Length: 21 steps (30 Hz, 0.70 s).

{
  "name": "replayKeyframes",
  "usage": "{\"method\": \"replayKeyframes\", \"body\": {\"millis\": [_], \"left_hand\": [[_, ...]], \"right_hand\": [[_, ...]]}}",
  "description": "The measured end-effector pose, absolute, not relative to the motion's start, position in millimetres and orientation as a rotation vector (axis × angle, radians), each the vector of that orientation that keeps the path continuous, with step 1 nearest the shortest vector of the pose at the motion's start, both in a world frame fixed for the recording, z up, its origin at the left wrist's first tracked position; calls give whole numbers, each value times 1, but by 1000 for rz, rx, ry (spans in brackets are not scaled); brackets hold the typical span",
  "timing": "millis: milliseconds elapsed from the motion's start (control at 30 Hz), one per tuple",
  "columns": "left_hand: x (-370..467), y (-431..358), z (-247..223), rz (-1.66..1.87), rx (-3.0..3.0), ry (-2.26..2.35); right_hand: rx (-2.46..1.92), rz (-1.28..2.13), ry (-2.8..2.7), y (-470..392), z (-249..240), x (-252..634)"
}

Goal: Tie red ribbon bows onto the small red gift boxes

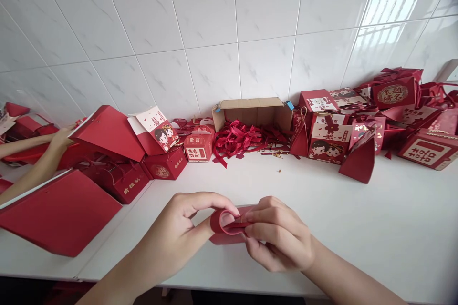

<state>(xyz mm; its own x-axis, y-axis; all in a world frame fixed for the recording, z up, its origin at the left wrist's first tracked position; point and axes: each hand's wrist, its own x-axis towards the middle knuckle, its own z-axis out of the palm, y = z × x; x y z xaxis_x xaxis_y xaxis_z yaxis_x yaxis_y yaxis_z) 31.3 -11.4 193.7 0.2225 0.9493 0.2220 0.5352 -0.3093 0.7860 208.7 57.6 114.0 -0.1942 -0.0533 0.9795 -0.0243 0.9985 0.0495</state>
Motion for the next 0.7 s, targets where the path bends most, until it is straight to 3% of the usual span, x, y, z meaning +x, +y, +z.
{"method": "replayKeyframes", "body": {"millis": [700], "left_hand": [[25, -14, 191, 710, 2030, 1289]], "right_hand": [[31, -79, -1746, 59, 113, 207]]}}
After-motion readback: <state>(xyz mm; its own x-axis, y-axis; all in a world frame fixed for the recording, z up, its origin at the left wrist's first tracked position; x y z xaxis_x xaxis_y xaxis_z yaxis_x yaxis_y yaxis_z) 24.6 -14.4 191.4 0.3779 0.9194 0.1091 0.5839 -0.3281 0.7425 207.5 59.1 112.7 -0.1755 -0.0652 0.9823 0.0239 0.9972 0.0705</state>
